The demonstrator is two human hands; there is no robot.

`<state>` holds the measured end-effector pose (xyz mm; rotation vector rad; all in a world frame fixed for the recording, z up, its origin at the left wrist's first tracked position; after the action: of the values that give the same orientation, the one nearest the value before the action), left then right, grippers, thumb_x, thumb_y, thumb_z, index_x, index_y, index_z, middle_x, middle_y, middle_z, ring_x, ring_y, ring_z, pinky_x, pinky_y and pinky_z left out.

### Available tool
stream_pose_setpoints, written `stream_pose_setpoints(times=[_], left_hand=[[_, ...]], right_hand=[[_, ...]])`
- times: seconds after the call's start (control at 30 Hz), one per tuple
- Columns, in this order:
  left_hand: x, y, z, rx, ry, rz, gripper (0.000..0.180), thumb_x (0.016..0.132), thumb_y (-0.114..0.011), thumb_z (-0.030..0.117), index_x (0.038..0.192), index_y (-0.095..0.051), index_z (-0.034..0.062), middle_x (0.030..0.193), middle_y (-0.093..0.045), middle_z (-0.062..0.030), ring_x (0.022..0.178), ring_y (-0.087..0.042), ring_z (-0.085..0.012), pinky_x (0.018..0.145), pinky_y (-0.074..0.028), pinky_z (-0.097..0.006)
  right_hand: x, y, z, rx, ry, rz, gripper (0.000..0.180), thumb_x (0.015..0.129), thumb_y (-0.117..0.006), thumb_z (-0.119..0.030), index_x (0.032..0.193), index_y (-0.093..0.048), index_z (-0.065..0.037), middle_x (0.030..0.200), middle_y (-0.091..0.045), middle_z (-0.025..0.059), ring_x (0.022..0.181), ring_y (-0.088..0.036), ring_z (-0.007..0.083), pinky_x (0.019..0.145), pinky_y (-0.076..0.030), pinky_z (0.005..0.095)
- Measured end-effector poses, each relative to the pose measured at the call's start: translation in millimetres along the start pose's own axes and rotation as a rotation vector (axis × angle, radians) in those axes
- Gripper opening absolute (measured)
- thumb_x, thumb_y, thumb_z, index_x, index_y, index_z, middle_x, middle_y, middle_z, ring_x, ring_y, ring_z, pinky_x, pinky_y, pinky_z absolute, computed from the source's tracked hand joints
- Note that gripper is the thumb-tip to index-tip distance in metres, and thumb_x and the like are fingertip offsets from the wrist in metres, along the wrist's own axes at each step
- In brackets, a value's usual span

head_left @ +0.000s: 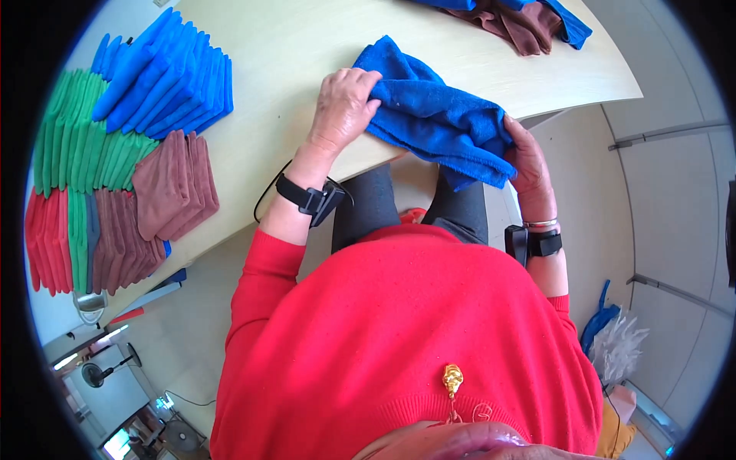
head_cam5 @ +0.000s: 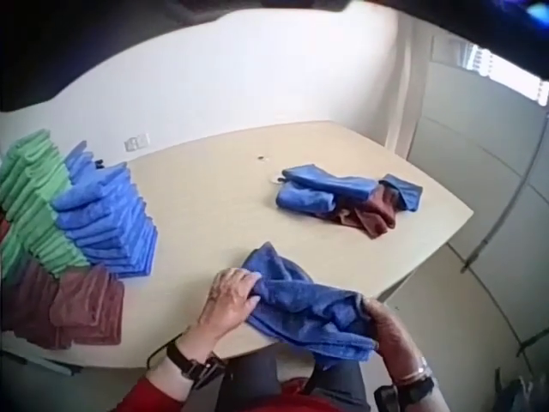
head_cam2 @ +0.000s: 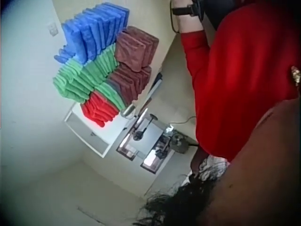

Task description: The person folds blue towels and a brown towel by hand, smoothing each one out on the table before folding them into rectangles and placing them onto a stack.

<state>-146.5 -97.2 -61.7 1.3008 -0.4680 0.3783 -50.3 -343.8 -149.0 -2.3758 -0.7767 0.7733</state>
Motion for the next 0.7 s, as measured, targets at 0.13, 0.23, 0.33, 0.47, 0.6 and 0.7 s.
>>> stream_pose_setpoints(times=[0.13, 0.23, 0.33, 0.47, 0.6, 0.7], left_hand=[[5.8, -4.2, -34.3, 0.059, 0.096, -0.105, 0.024, 0.074, -0.071, 0.008, 0.097, -0.064, 0.01, 0.096, -0.064, -0.0062, 0.099, -0.059, -0.0275, 0.09, -0.045, -0.038], [14.4, 10.0, -46.8, 0.029, 0.063, -0.099, 0.021, 0.076, -0.071, 0.01, 0.096, -0.065, 0.0097, 0.093, -0.065, -0.0061, 0.096, -0.062, -0.0239, 0.086, -0.047, -0.034], [33.1, 43.0, -73.5, -0.688, 0.296, -0.043, 0.018, 0.079, -0.069, 0.012, 0.097, -0.065, 0.0085, 0.088, -0.068, -0.0076, 0.086, -0.065, -0.0178, 0.078, -0.049, -0.029], [63.8, 122.7, -69.0, -0.809, 0.313, -0.018, 0.013, 0.08, -0.068, 0.012, 0.091, -0.066, 0.007, 0.085, -0.069, -0.0091, 0.077, -0.065, -0.0133, 0.072, -0.049, -0.026], [73.1, 185.4, -75.5, -0.973, 0.312, 0.022, 0.021, 0.083, -0.069, 0.007, 0.103, -0.063, 0.0024, 0.098, -0.066, -0.0046, 0.088, -0.062, -0.0106, 0.082, -0.049, -0.024], [64.5, 220.1, -56.5, -1.067, 0.37, 0.061, 0.017, 0.083, -0.067, 0.002, 0.1, -0.064, 0.0035, 0.093, -0.067, -0.0026, 0.084, -0.061, -0.0072, 0.078, -0.049, -0.022]], right_hand=[[-12.5, -5.3, -9.4, -0.289, 0.105, 0.006, 0.033, 0.094, -0.062, -0.024, 0.12, -0.06, -0.006, 0.11, -0.065, 0.0075, 0.097, -0.064, 0.0178, 0.091, -0.05, 0.0306], [-15.0, -13.6, -25.3, -0.528, 0.198, 0.003, 0.026, 0.093, -0.062, -0.021, 0.115, -0.063, -0.007, 0.104, -0.066, 0.0029, 0.092, -0.062, 0.0129, 0.089, -0.047, 0.0254], [-16.9, -27.2, -47.7, -0.759, 0.297, -0.003, 0.02, 0.093, -0.063, -0.018, 0.109, -0.066, -0.007, 0.097, -0.065, -0.0011, 0.089, -0.059, 0.0084, 0.087, -0.044, 0.0214], [-24.2, -78.0, -104.0, -0.792, 0.564, -0.02, 0.019, 0.091, -0.065, -0.017, 0.105, -0.067, -0.004, 0.089, -0.061, -0.0039, 0.089, -0.054, 0.0045, 0.085, -0.043, 0.0212], [-34.0, -127.8, -141.0, -0.784, 0.699, -0.117, 0.018, 0.091, -0.064, -0.016, 0.106, -0.067, -0.005, 0.09, -0.063, -0.003, 0.089, -0.055, 0.0047, 0.086, -0.042, 0.0198], [-39.8, -153.3, -157.6, -0.729, 0.772, -0.139, 0.017, 0.092, -0.064, -0.016, 0.105, -0.067, -0.006, 0.091, -0.064, -0.0026, 0.086, -0.058, 0.0056, 0.081, -0.044, 0.0181]])
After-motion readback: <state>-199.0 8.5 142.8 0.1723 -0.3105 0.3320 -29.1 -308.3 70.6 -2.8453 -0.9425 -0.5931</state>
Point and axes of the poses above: each hand's wrist, its own x-axis towards the middle knuckle, its own y-axis out of the back of the hand, z = x × y, the point moved 8 cm from there along x, towards the middle knuckle
